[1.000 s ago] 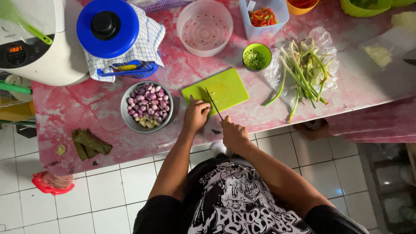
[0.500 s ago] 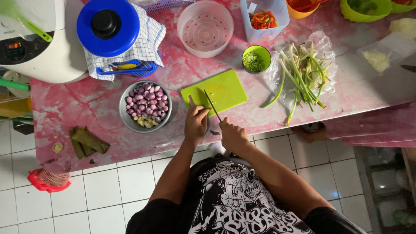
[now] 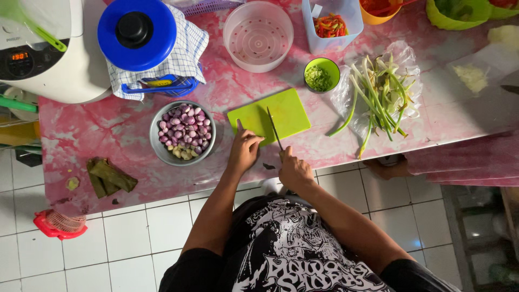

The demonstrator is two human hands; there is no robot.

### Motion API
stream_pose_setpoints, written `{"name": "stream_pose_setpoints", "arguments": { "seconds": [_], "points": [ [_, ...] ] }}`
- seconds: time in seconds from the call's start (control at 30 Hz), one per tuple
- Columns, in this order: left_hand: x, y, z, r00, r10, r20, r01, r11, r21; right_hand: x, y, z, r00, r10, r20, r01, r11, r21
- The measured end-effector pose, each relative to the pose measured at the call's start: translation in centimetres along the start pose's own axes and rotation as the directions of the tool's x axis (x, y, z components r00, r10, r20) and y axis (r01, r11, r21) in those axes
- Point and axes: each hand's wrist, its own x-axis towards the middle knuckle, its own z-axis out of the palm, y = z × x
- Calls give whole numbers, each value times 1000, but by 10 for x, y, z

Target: The person slices a clove of garlic on a small green cutting board using a knife, then uses the knife to gather and move a bunch of green onions on the counter before slicing another clove of garlic.

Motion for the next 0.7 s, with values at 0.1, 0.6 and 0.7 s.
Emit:
{"name": "stream_pose_setpoints", "arguments": {
  "seconds": [0.1, 0.6, 0.7],
  "points": [
    [-2, -4, -4, 990, -102, 95, 112, 989, -101, 1, 13, -3, 997, 67, -47, -66, 998, 18],
    [-9, 29, -1, 992, -64, -112, 81, 985, 154, -16, 42, -10, 992, -40, -120, 52, 993, 104],
    [-8, 29, -7, 993, 16, -119, 14, 970, 243, -14, 40, -12, 990, -81, -117, 94, 989, 111]
  ]
}}
